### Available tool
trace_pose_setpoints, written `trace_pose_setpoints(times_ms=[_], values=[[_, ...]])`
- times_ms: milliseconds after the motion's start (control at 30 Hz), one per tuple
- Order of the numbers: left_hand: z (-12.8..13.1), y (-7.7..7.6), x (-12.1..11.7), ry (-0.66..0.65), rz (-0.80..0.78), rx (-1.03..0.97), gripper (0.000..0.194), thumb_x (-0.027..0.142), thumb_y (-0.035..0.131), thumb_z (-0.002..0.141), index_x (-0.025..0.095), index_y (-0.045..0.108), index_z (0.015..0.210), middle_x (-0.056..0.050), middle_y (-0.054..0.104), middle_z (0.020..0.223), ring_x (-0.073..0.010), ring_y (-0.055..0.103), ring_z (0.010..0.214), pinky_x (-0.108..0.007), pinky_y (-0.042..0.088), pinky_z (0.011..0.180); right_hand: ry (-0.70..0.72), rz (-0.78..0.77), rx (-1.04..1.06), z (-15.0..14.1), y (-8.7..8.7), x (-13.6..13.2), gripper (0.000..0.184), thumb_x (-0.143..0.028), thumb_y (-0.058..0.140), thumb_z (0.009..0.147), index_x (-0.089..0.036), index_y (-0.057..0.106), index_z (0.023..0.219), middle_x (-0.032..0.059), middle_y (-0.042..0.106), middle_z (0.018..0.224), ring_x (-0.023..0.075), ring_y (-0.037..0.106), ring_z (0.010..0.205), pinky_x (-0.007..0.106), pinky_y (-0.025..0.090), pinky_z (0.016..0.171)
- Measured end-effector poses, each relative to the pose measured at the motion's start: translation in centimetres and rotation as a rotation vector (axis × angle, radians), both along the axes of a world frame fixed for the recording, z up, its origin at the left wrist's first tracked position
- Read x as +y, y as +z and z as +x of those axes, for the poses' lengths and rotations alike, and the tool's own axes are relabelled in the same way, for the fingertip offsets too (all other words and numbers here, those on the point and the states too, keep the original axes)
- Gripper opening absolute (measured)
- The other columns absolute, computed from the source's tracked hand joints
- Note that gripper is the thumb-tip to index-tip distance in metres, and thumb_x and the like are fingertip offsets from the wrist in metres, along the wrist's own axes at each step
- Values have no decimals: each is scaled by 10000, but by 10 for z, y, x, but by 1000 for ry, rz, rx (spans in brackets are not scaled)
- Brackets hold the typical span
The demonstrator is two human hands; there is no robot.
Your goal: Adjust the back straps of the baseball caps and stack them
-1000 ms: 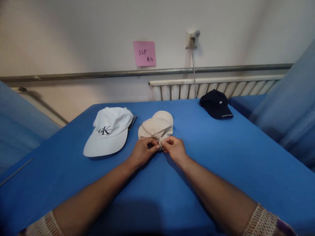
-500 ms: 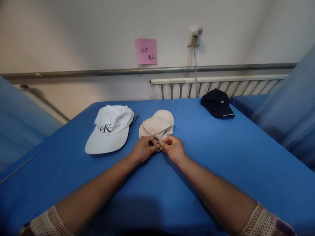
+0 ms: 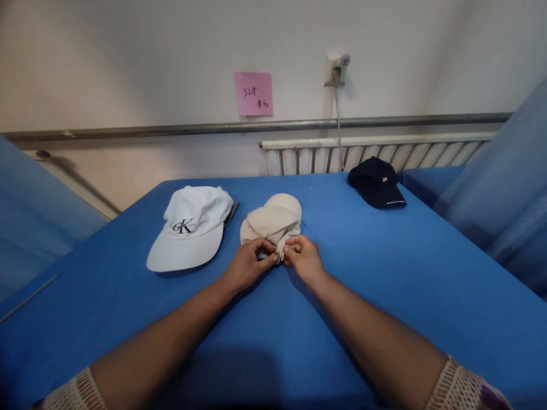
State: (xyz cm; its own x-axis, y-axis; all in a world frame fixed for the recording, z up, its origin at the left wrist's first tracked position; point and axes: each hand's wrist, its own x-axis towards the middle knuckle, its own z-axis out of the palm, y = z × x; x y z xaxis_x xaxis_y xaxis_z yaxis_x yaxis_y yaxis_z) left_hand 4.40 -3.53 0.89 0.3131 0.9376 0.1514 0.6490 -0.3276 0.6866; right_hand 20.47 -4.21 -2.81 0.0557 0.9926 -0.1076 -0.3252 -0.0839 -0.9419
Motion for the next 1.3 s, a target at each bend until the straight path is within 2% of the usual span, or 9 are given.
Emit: trace_pose_setpoints(times_ms=[133,267,433,533,633,767,933,1067,1300], values=[[3,1,-6,19,160,82,308,377,755,714,208,630,939,-23,698,935,-221,594,927,-387,390,918,-5,23,56,-1,5,-3,421,-362,840,570,-185,554,823,-52,626,574,86,541,481,217,439,505],[3,6,-9,54,289,133,225,322,722,747,215,623,919,-20,689,934,-225,578,954,-412,349,948,-9,-31,238,-2,11,-11,397,-298,860,588,-191,563,829,-17,679,660,123,633,592,236,496,575],[1,13,-10,53,393,92,140,270,676,780,209,606,885,-22,677,907,-210,578,922,-391,357,919,148,-258,521,-4,11,-17,181,-284,741,776,-163,646,872,70,720,833,154,686,745,269,545,690],[2,13,-13,3,451,58,175,265,692,771,213,594,907,-22,668,932,-212,573,960,-382,355,940,177,-234,628,-3,10,-13,124,-236,679,820,-174,662,926,53,725,893,142,680,783,263,546,733],[3,10,-15,-24,454,54,171,258,695,769,217,591,899,-20,665,928,-214,570,975,-389,347,962,137,-169,663,1,11,-7,214,-131,687,767,-204,660,966,16,726,954,130,671,815,244,539,742],[5,7,-15,7,422,34,137,265,686,774,213,606,872,-22,663,898,-211,575,937,-395,364,953,204,-104,676,8,17,-3,346,-81,699,717,-216,658,1033,9,718,989,122,658,829,216,523,713],[4,9,-15,38,353,-95,138,291,679,781,214,622,880,-42,670,918,-210,590,919,-371,419,901,284,-45,742,15,24,-3,253,-125,680,748,-192,663,992,19,702,909,118,635,749,208,518,651],[4,12,-16,18,286,-183,113,296,646,807,211,611,874,-54,675,939,-199,603,884,-356,449,866,324,-40,744,16,25,-3,308,-76,662,737,-192,658,1021,19,690,927,108,632,748,192,513,658],[7,10,-18,-35,324,-121,135,275,684,773,211,616,871,-45,672,911,-209,598,922,-384,426,925,338,-51,676,16,21,-2,249,-115,698,730,-182,679,969,0,675,788,100,583,639,210,494,631]])
